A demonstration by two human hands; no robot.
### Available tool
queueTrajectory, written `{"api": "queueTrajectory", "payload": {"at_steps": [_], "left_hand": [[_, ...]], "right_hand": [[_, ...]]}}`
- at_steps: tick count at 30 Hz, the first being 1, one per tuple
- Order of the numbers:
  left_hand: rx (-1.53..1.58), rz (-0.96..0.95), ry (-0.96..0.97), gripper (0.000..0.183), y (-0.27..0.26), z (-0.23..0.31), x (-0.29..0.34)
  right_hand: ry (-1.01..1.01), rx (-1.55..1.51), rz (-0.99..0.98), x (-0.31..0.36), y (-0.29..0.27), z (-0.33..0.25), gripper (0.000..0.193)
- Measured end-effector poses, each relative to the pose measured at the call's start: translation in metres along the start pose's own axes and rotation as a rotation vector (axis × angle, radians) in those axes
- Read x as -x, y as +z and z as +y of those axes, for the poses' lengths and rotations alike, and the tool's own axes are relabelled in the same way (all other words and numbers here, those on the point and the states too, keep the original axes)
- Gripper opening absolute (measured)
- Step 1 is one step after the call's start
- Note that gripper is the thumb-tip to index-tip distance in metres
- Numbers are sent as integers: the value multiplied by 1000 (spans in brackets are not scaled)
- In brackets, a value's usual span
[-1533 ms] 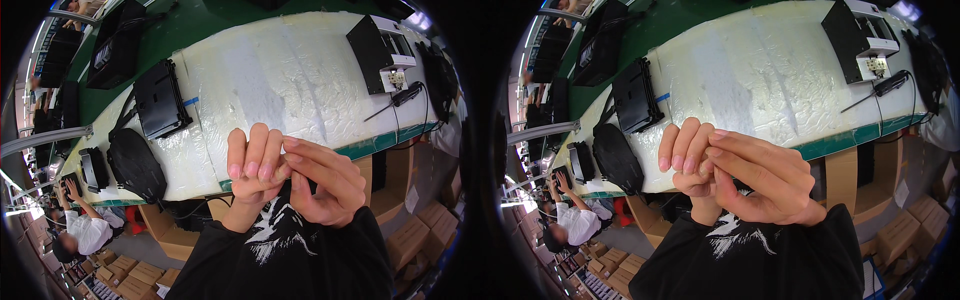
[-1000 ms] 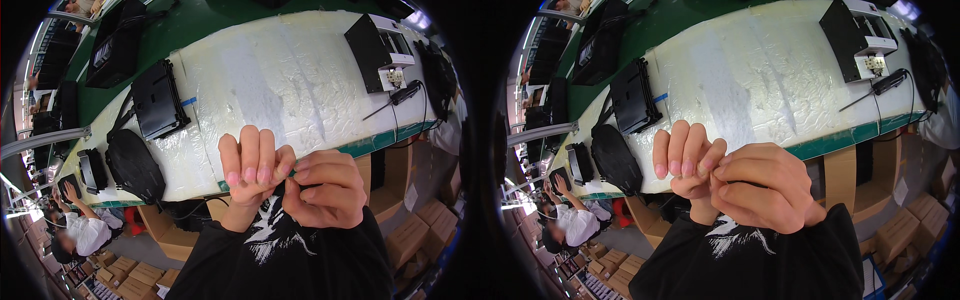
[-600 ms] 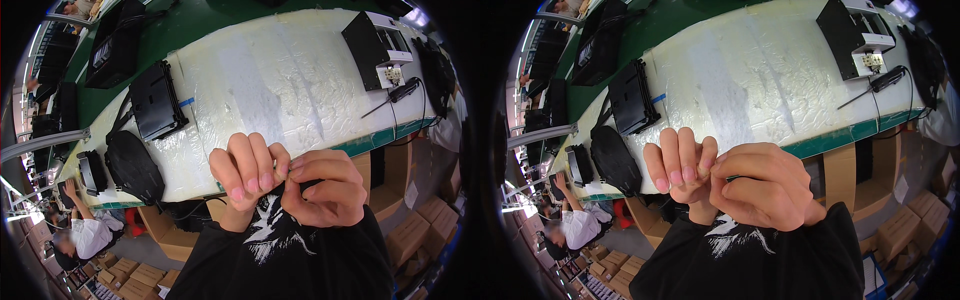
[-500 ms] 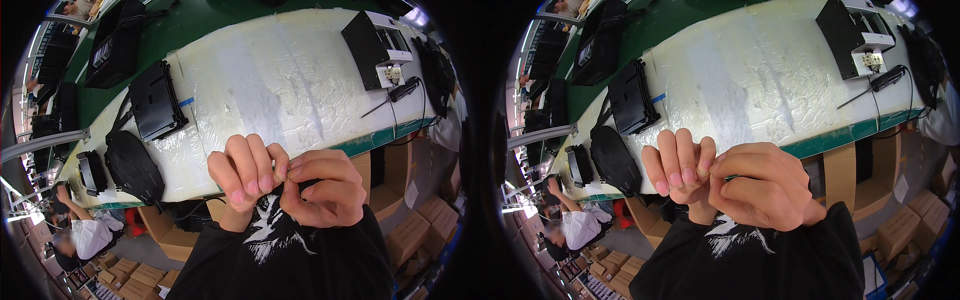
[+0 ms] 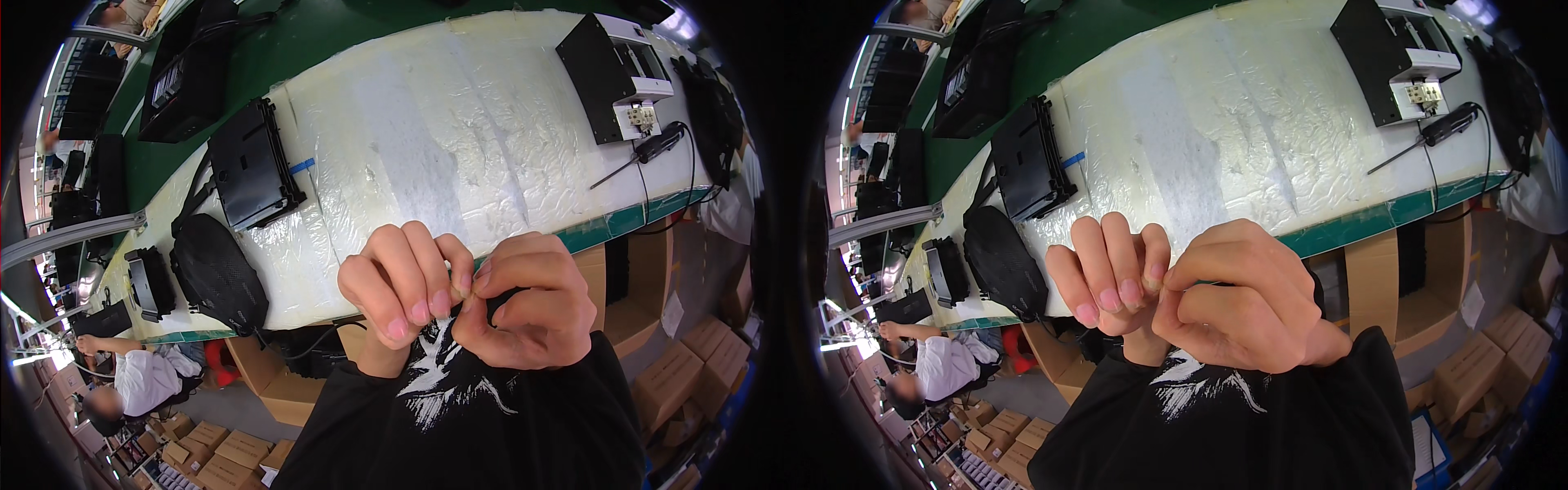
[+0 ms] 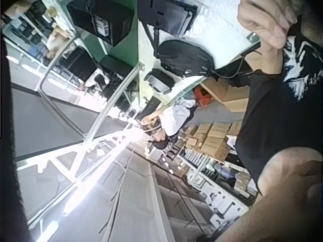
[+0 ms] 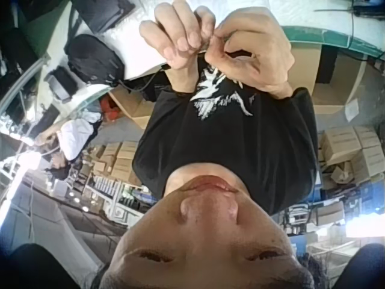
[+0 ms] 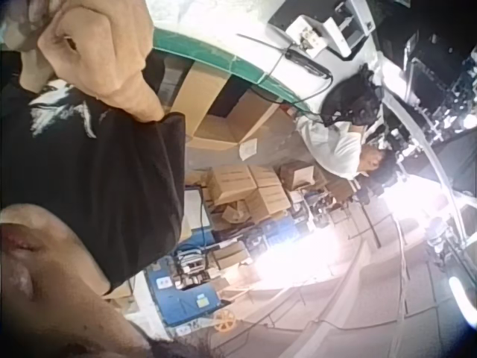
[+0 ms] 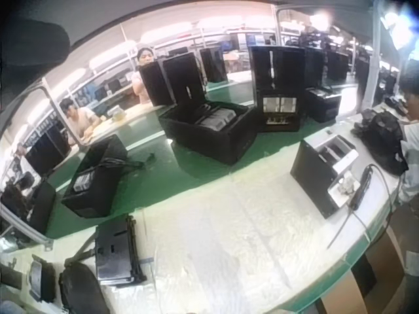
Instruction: Assembling the housing and connecting internal components of an electronic device on an assembly line.
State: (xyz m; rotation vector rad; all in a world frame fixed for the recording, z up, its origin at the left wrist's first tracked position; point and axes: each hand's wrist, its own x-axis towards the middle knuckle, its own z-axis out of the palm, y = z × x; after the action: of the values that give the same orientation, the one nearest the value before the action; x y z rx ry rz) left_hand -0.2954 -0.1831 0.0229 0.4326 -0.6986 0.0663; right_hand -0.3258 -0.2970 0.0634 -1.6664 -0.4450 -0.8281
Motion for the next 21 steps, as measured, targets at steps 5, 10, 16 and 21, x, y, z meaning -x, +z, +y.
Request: {"api": "queueTrajectory", "payload": {"at_steps": [5, 10, 16, 21], "left_hand": [[-46, 88, -51, 18, 10, 2, 2], [-93, 246, -105, 27, 21, 1, 0], [-149, 239, -63, 36, 21, -4, 0], [-12, 287, -73, 42, 20, -4, 1]], "right_hand": [[-23, -26, -18, 0, 0, 6, 33], [3, -42, -8, 0, 3, 7, 31], [113, -46, -146, 4, -3, 2, 40], [3, -97, 32, 2, 3, 8, 31]]}}
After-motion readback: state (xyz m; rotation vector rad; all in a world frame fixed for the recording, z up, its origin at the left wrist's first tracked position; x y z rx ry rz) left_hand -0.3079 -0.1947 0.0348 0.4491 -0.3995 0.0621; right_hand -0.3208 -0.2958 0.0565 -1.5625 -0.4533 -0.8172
